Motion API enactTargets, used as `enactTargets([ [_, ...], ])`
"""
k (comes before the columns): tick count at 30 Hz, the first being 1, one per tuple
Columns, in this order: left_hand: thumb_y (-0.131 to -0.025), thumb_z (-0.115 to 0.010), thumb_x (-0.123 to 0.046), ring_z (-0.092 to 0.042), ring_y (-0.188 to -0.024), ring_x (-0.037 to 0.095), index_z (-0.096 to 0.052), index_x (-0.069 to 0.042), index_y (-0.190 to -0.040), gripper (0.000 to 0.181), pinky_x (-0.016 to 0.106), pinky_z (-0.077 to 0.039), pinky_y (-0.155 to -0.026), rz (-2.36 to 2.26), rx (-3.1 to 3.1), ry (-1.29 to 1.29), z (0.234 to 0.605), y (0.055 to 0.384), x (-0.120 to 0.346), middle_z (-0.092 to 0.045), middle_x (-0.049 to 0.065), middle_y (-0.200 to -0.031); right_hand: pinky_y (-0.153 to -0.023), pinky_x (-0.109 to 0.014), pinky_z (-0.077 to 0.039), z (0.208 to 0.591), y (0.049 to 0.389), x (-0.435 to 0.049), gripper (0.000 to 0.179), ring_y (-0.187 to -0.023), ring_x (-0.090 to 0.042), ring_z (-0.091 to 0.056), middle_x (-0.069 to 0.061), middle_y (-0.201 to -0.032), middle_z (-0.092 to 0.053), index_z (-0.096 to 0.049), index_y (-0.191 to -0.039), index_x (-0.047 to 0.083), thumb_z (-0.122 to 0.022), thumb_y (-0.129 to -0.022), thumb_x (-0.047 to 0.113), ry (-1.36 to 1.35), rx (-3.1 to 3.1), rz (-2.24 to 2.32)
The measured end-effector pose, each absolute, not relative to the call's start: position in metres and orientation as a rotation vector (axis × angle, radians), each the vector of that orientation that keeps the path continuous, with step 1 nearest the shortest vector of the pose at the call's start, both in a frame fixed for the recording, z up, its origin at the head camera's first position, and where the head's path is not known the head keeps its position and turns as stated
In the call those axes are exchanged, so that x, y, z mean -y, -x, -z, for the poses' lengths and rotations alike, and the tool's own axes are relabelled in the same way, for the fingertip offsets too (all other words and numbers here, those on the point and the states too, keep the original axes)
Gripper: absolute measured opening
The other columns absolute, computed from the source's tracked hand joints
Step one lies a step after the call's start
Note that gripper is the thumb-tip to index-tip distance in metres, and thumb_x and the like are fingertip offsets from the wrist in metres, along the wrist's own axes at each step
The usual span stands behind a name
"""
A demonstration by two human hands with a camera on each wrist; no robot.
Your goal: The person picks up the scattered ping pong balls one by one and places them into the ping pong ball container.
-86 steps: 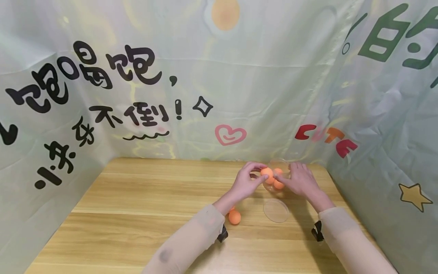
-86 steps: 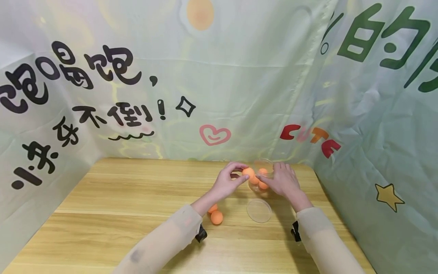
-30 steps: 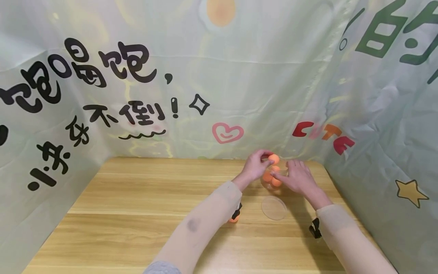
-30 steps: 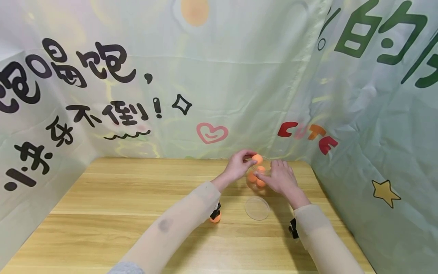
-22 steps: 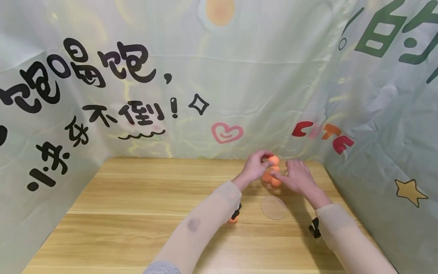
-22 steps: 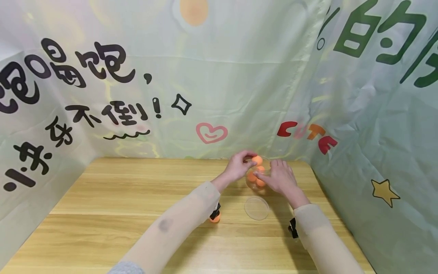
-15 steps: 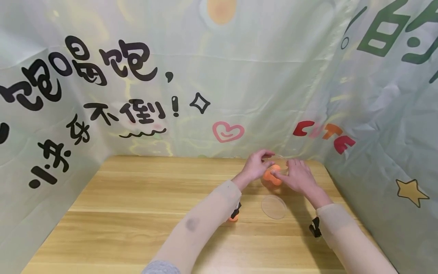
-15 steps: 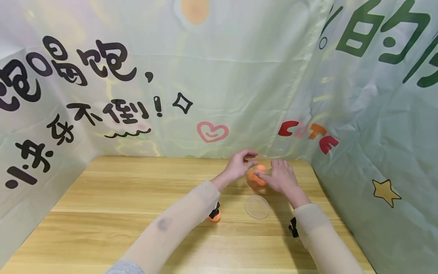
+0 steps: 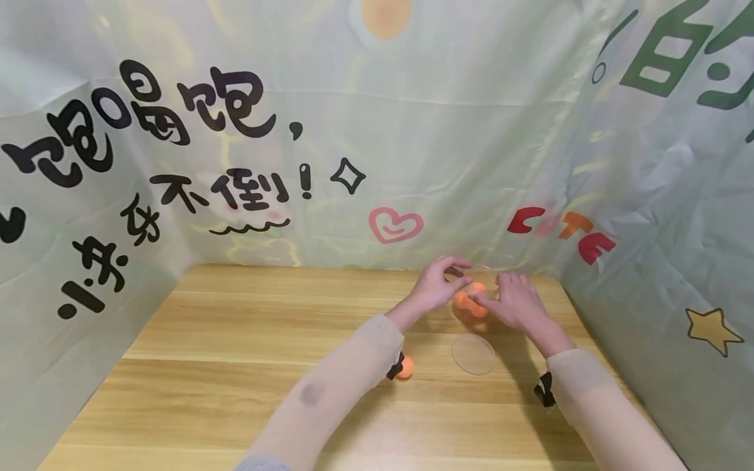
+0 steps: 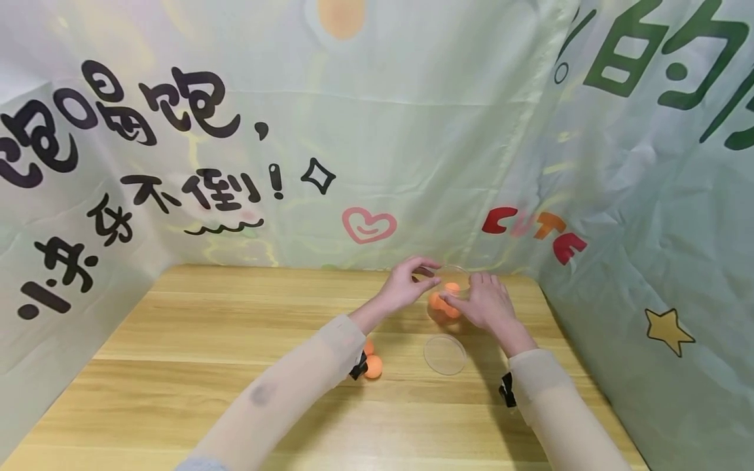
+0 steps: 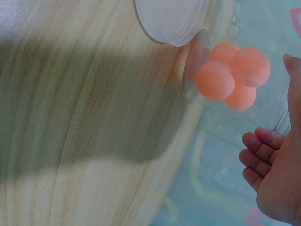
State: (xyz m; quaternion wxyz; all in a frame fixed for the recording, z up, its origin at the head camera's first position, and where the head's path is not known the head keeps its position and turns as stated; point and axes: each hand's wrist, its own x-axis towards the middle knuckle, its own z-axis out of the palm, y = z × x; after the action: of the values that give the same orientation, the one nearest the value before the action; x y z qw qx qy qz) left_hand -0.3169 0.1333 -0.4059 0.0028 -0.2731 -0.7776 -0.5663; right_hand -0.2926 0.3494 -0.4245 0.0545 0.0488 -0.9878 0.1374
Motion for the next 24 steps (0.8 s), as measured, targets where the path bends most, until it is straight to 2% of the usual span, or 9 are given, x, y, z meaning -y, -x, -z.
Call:
enactTargets([
  [4,-0.1,-0.073,-0.016,-0.066,-0.109,0.013,-0.069,-0.007,-0.13,0.032,0.019,-0.055,-0.082,1.77,2.424,0.901,0.403,0.31,-0.126,-0.063,0.003,-0.125,-0.099,-0.066,-0.038,0.424,0.293,-0.349,0.094,-0.113,-0.05,-0.045,-0.032,-0.121,-0.053,-0.05,-0.126,-0.012,-0.057,-0.093,0.075,-0.149,3.0,-0.424],
  [9,-0.1,-0.073,-0.02,-0.064,-0.108,0.007,-0.07,-0.012,-0.129,0.031,0.019,-0.053,-0.085,1.731,2.41,0.928,0.401,0.302,-0.117,-0.062,-0.002,-0.125,-0.102,-0.068,-0.035,0.425,0.292,-0.35,0.095,-0.117,-0.052,-0.044,-0.035,-0.125,-0.052,-0.049,-0.128,-0.014,-0.055,-0.094,0.075,-0.162,2.996,-0.425],
  [17,-0.099,-0.074,-0.021,-0.066,-0.11,0.011,-0.07,-0.012,-0.128,0.031,0.022,-0.056,-0.086,1.764,2.311,0.965,0.401,0.289,-0.101,-0.064,0.002,-0.126,-0.105,-0.069,-0.034,0.426,0.291,-0.351,0.099,-0.12,-0.052,-0.043,-0.036,-0.128,-0.052,-0.049,-0.129,-0.015,-0.054,-0.093,0.078,-0.166,2.994,-0.433],
  [24,-0.099,-0.074,-0.019,-0.067,-0.111,0.015,-0.07,-0.011,-0.128,0.031,0.026,-0.057,-0.087,1.799,2.256,0.952,0.405,0.278,-0.08,-0.064,0.0,-0.126,-0.104,-0.068,-0.035,0.426,0.292,-0.351,0.095,-0.119,-0.052,-0.044,-0.035,-0.126,-0.053,-0.051,-0.127,-0.014,-0.055,-0.094,0.075,-0.178,2.98,-0.427],
])
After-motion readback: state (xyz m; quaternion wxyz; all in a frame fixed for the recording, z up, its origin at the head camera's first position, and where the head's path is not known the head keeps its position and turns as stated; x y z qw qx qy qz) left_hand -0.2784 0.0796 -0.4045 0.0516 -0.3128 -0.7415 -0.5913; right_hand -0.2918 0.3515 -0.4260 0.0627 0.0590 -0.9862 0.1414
